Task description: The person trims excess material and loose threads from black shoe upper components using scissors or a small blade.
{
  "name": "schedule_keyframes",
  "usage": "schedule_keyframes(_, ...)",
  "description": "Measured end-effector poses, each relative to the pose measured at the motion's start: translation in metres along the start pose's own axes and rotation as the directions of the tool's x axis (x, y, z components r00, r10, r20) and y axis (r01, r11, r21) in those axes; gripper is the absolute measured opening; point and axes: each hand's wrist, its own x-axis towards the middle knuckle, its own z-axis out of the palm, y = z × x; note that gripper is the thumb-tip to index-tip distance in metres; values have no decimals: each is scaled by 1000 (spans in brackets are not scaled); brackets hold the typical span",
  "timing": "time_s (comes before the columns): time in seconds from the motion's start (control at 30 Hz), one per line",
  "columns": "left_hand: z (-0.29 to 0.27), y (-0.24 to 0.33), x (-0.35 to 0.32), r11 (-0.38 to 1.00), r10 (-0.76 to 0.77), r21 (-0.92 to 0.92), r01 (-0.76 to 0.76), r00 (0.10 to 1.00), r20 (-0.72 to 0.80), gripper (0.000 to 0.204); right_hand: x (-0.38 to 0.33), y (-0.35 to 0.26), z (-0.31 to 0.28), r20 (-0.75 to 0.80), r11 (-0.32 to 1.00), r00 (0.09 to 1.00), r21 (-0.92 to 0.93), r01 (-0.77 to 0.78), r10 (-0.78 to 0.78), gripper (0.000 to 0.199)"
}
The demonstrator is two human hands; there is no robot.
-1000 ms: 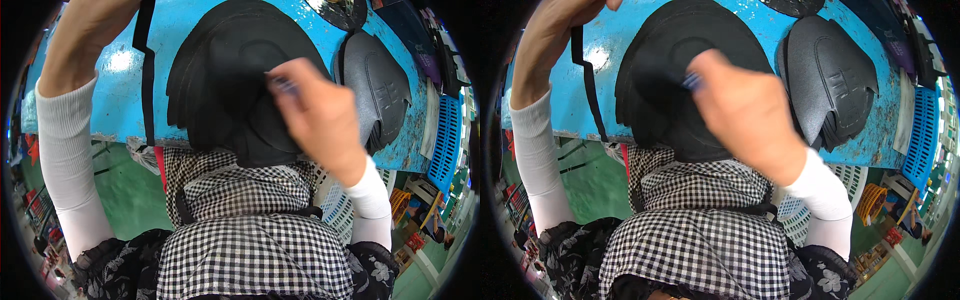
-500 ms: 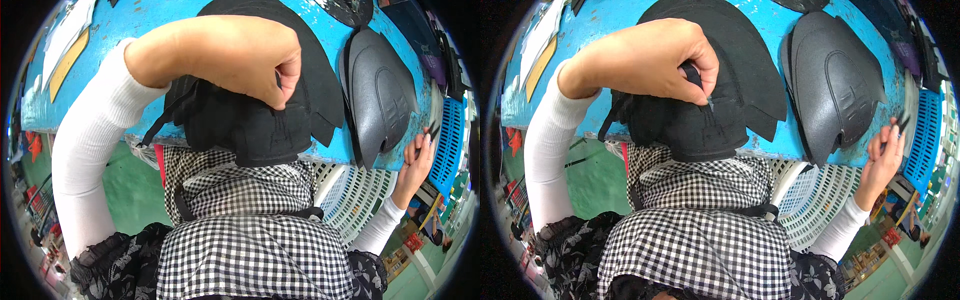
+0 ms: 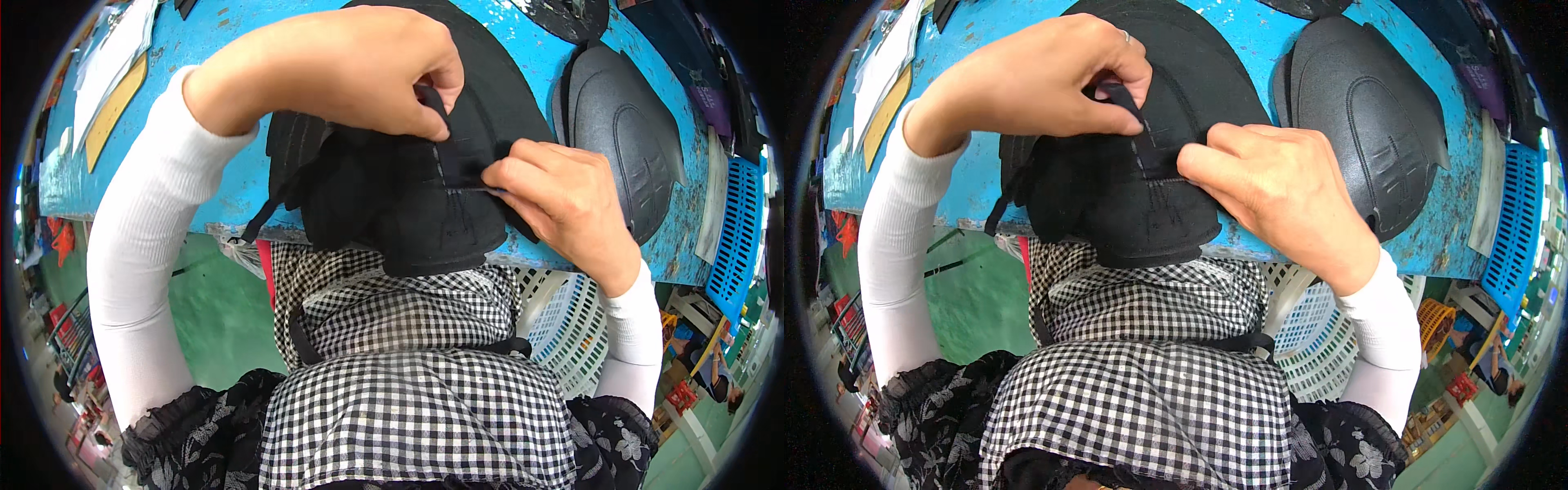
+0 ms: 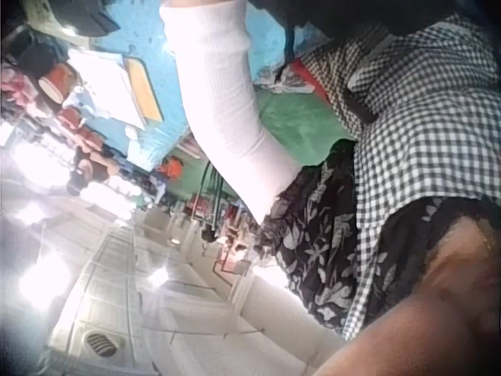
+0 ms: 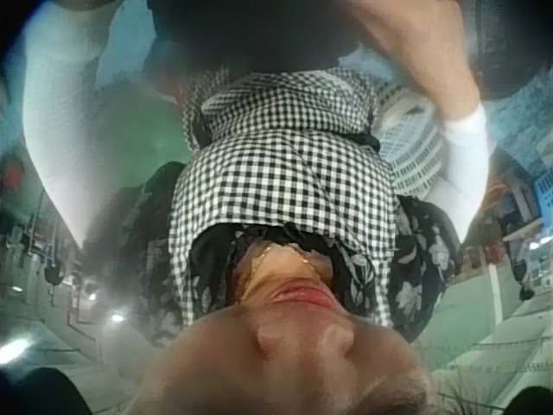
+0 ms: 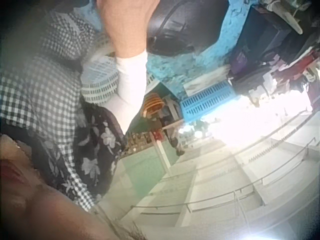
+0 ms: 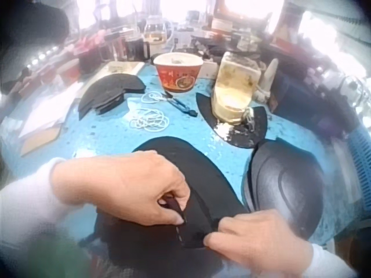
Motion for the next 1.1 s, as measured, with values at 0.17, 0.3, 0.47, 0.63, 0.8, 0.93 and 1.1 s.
schedule_keyframes(0.17,-3,-1,3,998,-60,19,59,995,82,18,6,11,-3,34,992,998,116,45,-49,14)
schedule_keyframes(0.3,1,0,-3,997,26,73,-23,999,-34,17,14,3,0,-64,995,997,-80,-57,52,13)
schedule_keyframes(0.47,-6,3,-1,995,-88,-32,91,992,91,16,18,9,-2,-78,988,992,126,-87,97,17)
schedule_keyframes(0.63,-9,2,-4,998,-52,-30,57,989,142,16,27,3,-6,-22,970,976,112,-214,218,27)
schedule_keyframes(0.8,7,-14,-14,993,121,13,-121,976,-183,15,32,8,-1,-15,978,978,40,-206,207,27)
schedule_keyframes(0.93,6,-25,-20,861,-139,-506,50,980,-140,13,21,-12,-13,-86,973,974,116,-199,210,18)
schedule_keyframes(1.1,-34,6,-25,597,-397,-795,104,900,-181,9,17,-53,29,-90,950,996,-310,-45,18,25)
